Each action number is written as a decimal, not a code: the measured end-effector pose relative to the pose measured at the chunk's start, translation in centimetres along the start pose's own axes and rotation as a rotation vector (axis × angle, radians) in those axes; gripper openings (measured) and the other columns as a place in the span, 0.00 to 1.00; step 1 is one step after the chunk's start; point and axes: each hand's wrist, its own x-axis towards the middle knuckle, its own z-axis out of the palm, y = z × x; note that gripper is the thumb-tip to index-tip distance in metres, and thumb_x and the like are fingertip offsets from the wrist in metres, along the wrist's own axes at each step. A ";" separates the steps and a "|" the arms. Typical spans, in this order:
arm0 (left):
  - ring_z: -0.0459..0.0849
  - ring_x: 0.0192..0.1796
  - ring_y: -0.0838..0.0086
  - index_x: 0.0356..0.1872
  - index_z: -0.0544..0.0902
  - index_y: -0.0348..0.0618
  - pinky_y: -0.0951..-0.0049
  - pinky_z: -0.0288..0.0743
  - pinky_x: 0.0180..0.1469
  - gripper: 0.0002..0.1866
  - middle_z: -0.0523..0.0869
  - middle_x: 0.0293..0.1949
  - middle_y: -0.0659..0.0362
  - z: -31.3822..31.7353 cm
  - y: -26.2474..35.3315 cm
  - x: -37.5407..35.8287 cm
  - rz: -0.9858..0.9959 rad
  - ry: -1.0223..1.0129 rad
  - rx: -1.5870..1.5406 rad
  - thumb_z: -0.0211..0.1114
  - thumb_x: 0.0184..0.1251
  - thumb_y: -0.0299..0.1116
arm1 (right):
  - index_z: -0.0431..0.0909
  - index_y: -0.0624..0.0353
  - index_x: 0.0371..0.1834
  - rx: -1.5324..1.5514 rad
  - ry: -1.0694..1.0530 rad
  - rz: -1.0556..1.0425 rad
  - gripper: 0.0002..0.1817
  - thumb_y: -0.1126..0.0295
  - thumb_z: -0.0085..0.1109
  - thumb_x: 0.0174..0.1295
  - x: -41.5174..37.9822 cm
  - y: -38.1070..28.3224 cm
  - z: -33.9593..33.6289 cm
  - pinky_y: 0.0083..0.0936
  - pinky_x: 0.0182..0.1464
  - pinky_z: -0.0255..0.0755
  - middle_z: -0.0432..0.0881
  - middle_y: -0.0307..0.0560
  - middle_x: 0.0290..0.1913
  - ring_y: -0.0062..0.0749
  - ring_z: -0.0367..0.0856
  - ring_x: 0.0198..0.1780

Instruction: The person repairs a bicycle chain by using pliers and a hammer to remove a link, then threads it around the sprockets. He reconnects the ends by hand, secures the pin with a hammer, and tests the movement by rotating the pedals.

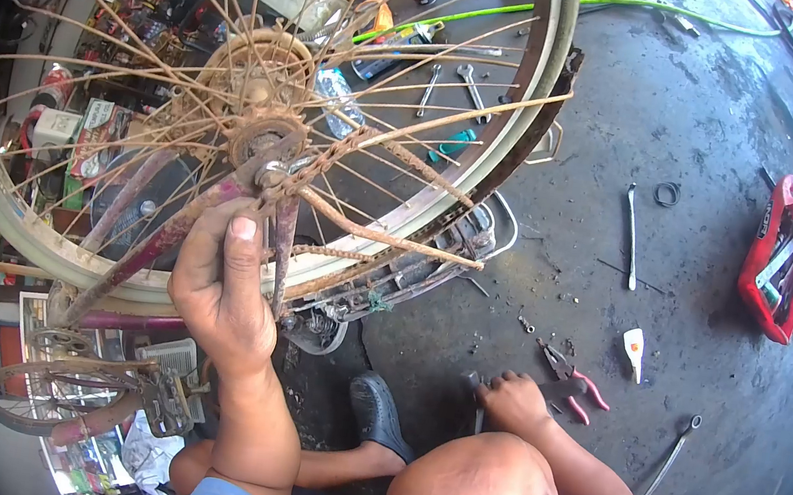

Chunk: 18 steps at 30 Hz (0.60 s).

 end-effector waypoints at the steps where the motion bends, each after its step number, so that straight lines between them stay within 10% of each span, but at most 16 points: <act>1: 0.84 0.39 0.73 0.44 0.86 0.30 0.75 0.76 0.45 0.07 0.88 0.37 0.55 -0.1 0.1 0.3 0.008 -0.003 -0.008 0.63 0.77 0.26 | 0.85 0.52 0.45 -0.001 0.008 0.009 0.13 0.67 0.66 0.56 0.3 0.1 -0.5 0.42 0.52 0.79 0.88 0.46 0.40 0.45 0.86 0.48; 9: 0.77 0.36 0.84 0.46 0.85 0.31 0.82 0.71 0.41 0.08 0.86 0.38 0.61 -4.0 3.4 5.0 0.133 0.112 -0.120 0.63 0.79 0.28 | 0.84 0.62 0.41 0.432 1.382 -0.127 0.10 0.78 0.71 0.56 5.6 -2.1 -22.5 0.39 0.43 0.77 0.84 0.50 0.36 0.50 0.82 0.39; 15: 0.66 0.28 0.86 0.48 0.86 0.33 0.81 0.63 0.31 0.10 0.73 0.26 0.68 -10.6 8.4 9.2 0.227 0.083 -0.456 0.64 0.79 0.30 | 0.76 0.60 0.63 0.184 1.397 -0.553 0.28 0.69 0.73 0.59 8.5 -9.4 -34.2 0.41 0.55 0.77 0.84 0.56 0.54 0.48 0.80 0.58; 18: 0.65 0.28 0.86 0.47 0.87 0.33 0.80 0.62 0.33 0.10 0.72 0.26 0.69 -14.8 9.8 11.1 0.181 0.154 -0.561 0.65 0.79 0.31 | 0.79 0.61 0.62 0.163 0.995 -0.434 0.23 0.63 0.69 0.67 10.0 -10.4 -38.6 0.36 0.54 0.80 0.88 0.54 0.47 0.42 0.88 0.50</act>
